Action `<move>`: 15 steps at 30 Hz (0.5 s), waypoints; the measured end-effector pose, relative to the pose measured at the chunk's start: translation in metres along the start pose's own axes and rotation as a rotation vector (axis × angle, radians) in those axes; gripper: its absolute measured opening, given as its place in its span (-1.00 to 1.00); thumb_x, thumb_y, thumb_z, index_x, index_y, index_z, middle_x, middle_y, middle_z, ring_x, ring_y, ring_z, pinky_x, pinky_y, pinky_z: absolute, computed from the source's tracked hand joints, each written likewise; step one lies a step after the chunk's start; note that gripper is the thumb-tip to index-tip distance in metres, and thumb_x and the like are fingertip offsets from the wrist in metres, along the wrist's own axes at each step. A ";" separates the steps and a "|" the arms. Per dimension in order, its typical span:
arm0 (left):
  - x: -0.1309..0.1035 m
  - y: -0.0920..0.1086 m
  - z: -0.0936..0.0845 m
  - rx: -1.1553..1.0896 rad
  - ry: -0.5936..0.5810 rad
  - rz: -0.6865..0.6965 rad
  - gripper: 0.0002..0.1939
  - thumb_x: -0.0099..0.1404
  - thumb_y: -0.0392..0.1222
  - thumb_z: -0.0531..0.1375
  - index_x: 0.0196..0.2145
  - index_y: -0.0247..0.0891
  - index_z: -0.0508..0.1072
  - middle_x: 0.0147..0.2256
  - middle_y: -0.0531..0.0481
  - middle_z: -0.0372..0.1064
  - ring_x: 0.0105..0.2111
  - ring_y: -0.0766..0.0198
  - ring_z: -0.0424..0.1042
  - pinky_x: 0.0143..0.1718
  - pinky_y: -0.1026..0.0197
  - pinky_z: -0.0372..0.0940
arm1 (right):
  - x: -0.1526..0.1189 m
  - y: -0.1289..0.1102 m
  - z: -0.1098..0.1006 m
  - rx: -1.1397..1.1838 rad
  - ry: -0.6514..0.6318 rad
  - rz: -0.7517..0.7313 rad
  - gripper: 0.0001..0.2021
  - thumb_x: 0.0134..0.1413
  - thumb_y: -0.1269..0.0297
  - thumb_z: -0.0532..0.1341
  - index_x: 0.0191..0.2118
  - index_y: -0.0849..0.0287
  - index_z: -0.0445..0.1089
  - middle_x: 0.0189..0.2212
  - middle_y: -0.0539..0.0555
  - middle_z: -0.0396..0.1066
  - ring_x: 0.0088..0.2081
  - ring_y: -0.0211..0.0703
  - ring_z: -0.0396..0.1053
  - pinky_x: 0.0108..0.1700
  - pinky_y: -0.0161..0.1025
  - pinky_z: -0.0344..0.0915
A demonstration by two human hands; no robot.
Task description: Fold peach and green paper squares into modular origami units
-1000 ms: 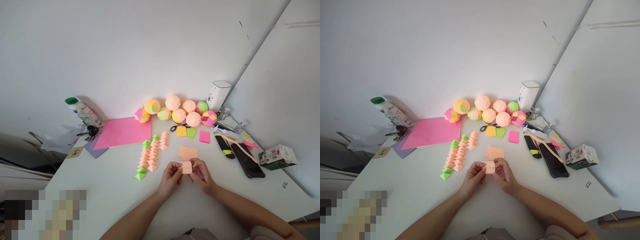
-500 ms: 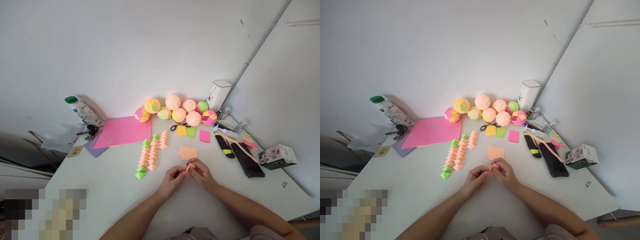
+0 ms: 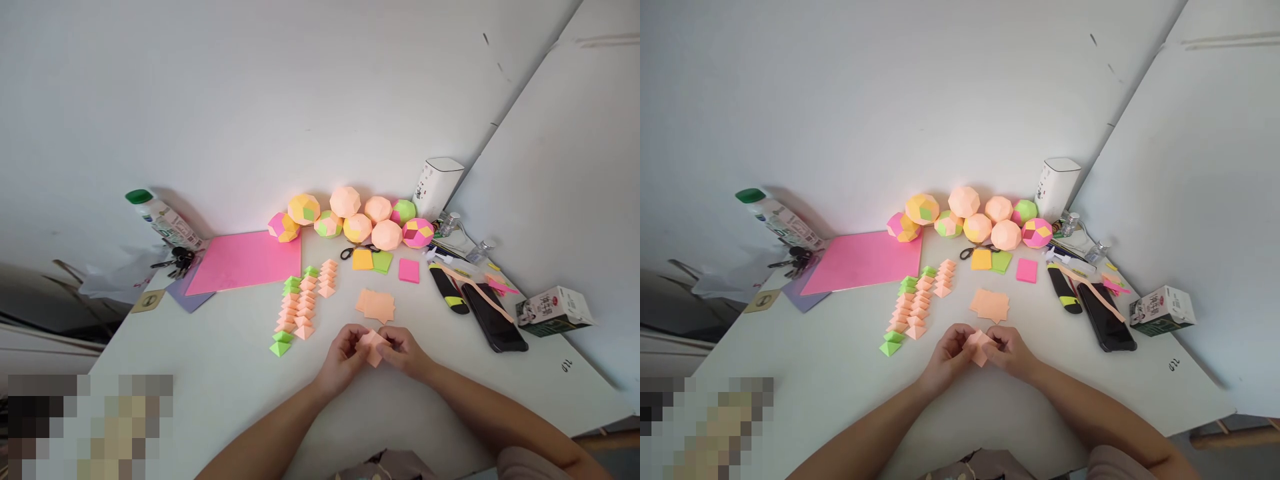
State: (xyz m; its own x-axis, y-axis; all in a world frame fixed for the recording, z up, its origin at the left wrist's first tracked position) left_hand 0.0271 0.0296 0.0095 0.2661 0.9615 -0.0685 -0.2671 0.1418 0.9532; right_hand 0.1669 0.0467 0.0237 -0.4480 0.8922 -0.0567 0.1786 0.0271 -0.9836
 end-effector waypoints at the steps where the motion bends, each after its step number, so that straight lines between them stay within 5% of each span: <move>1: 0.000 0.001 0.000 0.043 -0.023 0.039 -0.76 0.20 -0.07 0.19 -0.20 -0.21 0.35 -0.34 0.00 0.25 -0.38 0.33 0.25 -0.36 0.27 0.19 | 0.000 0.000 0.000 -0.008 -0.015 0.001 -0.73 -0.05 0.26 0.14 -0.62 0.16 0.05 -0.65 -0.08 0.00 -0.57 -0.31 -0.04 -0.52 -0.32 -0.05; 5: 0.001 0.004 -0.001 0.135 -0.090 0.127 -0.70 0.23 -0.09 0.15 -0.08 -0.12 0.41 -0.23 -0.06 0.24 -0.27 0.25 0.27 -0.26 0.22 0.22 | 0.001 0.001 0.000 -0.046 -0.015 -0.015 -0.71 -0.03 0.24 0.16 -0.62 0.17 0.06 -0.65 -0.09 0.00 -0.57 -0.31 -0.03 -0.53 -0.33 -0.05; 15: 0.000 0.003 -0.001 0.194 -0.047 0.052 -0.65 0.24 0.00 0.12 -0.07 -0.16 0.42 -0.22 -0.08 0.36 -0.20 0.17 0.34 -0.13 0.12 0.25 | 0.001 0.002 -0.004 -0.024 0.085 -0.062 -0.69 0.04 0.10 0.18 -0.57 0.17 0.23 -0.61 -0.04 0.11 -0.52 -0.26 0.08 -0.47 -0.29 0.07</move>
State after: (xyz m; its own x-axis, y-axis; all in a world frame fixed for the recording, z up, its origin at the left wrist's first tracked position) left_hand 0.0258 0.0301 0.0117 0.3005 0.9537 -0.0086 -0.0990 0.0401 0.9943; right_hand 0.1699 0.0493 0.0224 -0.3829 0.9236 0.0196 0.1740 0.0929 -0.9803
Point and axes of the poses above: each hand's wrist, its own x-axis towards the middle knuckle, its own z-axis out of the palm, y = z × x, the point moved 4 cm from there along x, towards the middle knuckle
